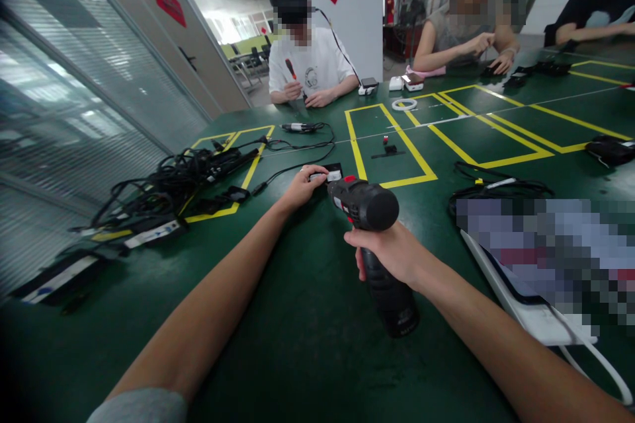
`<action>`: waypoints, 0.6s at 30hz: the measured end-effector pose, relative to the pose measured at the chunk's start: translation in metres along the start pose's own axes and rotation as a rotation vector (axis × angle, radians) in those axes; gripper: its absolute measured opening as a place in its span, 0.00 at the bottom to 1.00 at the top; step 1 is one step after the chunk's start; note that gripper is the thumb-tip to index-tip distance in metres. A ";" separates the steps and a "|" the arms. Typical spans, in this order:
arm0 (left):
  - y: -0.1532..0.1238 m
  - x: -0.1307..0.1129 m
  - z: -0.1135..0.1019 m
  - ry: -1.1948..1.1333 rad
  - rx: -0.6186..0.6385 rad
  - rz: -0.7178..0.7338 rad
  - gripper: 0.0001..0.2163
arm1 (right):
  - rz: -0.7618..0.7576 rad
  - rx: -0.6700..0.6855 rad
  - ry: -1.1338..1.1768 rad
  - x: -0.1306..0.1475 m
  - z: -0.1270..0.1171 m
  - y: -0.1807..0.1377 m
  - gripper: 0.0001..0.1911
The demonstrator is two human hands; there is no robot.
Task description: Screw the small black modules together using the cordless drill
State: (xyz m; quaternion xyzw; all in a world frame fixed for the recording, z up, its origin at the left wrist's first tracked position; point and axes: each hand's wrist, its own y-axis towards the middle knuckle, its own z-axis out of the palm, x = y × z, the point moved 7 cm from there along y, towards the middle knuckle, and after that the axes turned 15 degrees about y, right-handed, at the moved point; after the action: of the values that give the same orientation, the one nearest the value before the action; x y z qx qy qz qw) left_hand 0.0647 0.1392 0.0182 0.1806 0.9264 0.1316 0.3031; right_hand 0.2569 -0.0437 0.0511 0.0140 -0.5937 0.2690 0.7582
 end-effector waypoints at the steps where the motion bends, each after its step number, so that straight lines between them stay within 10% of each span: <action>1: 0.000 0.000 0.000 0.004 -0.002 0.002 0.11 | -0.001 -0.004 0.001 0.000 0.000 0.000 0.13; 18: -0.001 -0.003 -0.004 0.026 0.005 0.019 0.12 | 0.002 0.002 0.007 -0.001 -0.001 0.000 0.14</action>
State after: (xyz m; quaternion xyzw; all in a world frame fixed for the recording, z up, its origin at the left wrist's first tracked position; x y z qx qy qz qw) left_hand 0.0646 0.1362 0.0224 0.1884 0.9289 0.1343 0.2891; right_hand 0.2572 -0.0434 0.0503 0.0134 -0.5907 0.2705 0.7600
